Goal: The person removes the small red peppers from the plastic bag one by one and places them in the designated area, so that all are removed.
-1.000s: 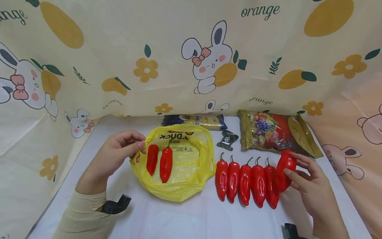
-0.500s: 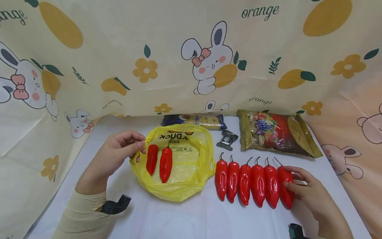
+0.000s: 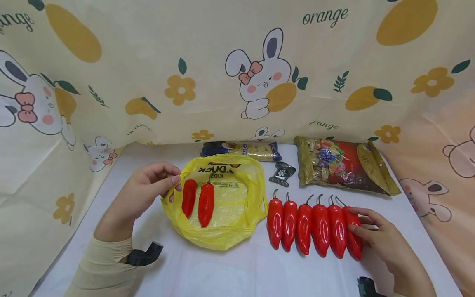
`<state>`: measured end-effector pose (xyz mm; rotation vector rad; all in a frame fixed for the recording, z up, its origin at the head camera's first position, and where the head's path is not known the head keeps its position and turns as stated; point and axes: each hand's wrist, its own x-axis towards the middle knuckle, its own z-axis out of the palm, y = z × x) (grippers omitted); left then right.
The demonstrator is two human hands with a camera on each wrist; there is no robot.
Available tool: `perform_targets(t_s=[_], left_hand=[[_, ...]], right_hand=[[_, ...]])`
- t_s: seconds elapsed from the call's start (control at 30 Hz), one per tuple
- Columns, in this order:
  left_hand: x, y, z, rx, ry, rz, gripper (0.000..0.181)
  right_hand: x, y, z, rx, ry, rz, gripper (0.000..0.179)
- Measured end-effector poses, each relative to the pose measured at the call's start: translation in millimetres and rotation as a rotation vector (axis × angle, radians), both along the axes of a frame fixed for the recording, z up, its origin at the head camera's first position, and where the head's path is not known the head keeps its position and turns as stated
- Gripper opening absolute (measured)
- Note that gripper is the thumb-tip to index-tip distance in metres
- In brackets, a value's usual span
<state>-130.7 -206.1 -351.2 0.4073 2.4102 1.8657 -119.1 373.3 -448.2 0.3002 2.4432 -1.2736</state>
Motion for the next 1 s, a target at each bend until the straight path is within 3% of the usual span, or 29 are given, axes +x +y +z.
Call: perform_targets(t_s=[0.7, 0.87, 1.0], left_hand=[[0.0, -1.3, 3.4, 0.002, 0.011, -0.007, 0.015], [0.1, -1.2, 4.4, 0.007, 0.004, -0.004, 0.014], [0.4, -1.1, 4.3, 0.008, -0.001, -0.001, 0.014]], right_hand=[[0.3, 2.3, 6.9, -0.009, -0.03, -0.024, 0.077], [2.7, 2.1, 10.0, 0.002, 0.027, -0.046, 0.075], [5.1, -6.0, 16.6, 0.047, 0.145, -0.124, 0.072]])
